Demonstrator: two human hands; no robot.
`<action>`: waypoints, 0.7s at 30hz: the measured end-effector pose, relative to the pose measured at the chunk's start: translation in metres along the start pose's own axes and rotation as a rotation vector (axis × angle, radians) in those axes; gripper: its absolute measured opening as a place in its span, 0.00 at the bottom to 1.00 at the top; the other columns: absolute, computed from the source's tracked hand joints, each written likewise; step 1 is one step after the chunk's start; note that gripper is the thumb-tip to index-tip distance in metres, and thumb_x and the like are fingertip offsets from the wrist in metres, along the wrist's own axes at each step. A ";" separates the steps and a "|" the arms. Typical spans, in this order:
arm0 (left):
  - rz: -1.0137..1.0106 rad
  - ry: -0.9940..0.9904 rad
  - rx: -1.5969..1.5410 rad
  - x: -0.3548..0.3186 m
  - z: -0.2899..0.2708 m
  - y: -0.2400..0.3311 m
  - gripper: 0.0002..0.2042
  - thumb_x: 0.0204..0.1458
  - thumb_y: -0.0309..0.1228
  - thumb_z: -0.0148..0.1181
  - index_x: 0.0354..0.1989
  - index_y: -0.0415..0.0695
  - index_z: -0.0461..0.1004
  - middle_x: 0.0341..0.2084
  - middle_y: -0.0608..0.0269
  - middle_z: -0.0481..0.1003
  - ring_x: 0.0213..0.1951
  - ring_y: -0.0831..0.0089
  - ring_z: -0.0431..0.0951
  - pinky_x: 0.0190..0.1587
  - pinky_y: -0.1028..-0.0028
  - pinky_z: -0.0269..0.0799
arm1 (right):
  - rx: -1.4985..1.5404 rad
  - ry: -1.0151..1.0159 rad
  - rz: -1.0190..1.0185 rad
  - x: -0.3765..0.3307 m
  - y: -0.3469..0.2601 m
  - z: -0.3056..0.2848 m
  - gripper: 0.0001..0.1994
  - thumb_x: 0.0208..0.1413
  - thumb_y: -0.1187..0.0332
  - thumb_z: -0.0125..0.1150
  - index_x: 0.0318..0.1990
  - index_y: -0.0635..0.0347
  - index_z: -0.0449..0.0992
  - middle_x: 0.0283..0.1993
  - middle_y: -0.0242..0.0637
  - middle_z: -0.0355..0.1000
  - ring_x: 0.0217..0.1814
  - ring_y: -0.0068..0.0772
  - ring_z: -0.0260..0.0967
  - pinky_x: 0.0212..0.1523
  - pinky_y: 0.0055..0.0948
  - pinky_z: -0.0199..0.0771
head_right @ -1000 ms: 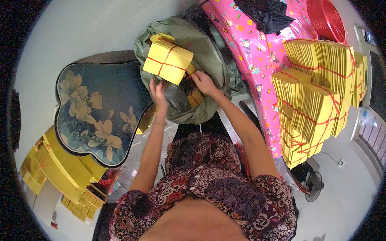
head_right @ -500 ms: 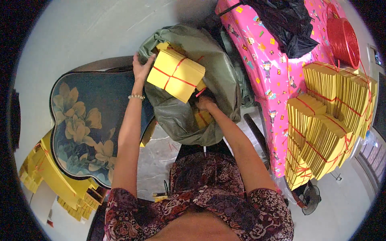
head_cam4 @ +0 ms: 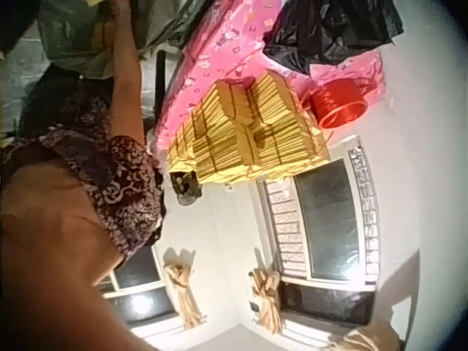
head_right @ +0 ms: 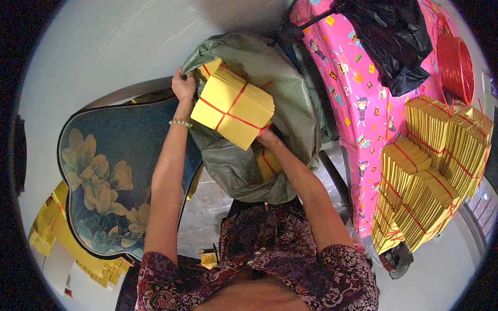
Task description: Packing bundles of yellow paper tied with red string into a large green woven sack.
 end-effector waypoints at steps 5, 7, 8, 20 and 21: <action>0.101 0.001 -0.157 0.027 0.000 0.015 0.12 0.46 0.29 0.57 0.40 0.41 0.74 0.31 0.49 0.77 0.34 0.58 0.78 0.37 0.65 0.70 | 0.092 0.038 -0.084 0.049 -0.013 -0.006 0.32 0.51 0.49 0.51 0.61 0.56 0.58 0.62 0.45 0.56 0.64 0.45 0.53 0.63 0.40 0.53; 0.021 -0.135 -0.565 0.035 -0.007 0.019 0.14 0.51 0.27 0.57 0.46 0.38 0.71 0.33 0.58 0.77 0.35 0.75 0.75 0.36 0.76 0.71 | 0.133 0.056 -0.131 0.068 -0.022 -0.013 0.32 0.51 0.49 0.51 0.61 0.56 0.58 0.63 0.45 0.56 0.65 0.45 0.52 0.63 0.40 0.52; -0.084 -0.114 -0.751 0.022 -0.009 0.017 0.14 0.52 0.27 0.55 0.47 0.37 0.69 0.35 0.58 0.76 0.36 0.75 0.75 0.37 0.77 0.71 | 0.149 0.071 -0.140 0.068 -0.011 -0.020 0.32 0.51 0.49 0.51 0.61 0.56 0.58 0.63 0.45 0.56 0.65 0.44 0.52 0.63 0.40 0.52; 0.284 -0.717 0.079 -0.220 -0.031 0.044 0.10 0.45 0.28 0.51 0.36 0.41 0.75 0.32 0.48 0.74 0.37 0.52 0.75 0.44 0.61 0.69 | -0.500 -0.127 0.062 0.014 -0.005 -0.066 0.28 0.49 0.57 0.57 0.57 0.57 0.62 0.60 0.45 0.60 0.63 0.46 0.54 0.61 0.39 0.56; 0.233 -0.790 0.200 -0.219 -0.004 0.024 0.13 0.46 0.30 0.51 0.40 0.40 0.73 0.37 0.46 0.73 0.42 0.51 0.73 0.47 0.61 0.68 | -0.581 -0.128 0.077 0.019 0.004 -0.053 0.27 0.50 0.58 0.56 0.57 0.58 0.63 0.60 0.45 0.61 0.62 0.46 0.56 0.60 0.39 0.57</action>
Point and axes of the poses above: each hand's wrist, its own x-axis towards the middle knuckle, its own z-axis out of the palm, y = z × x, the point moved 2 cm from there along x, towards the middle knuckle
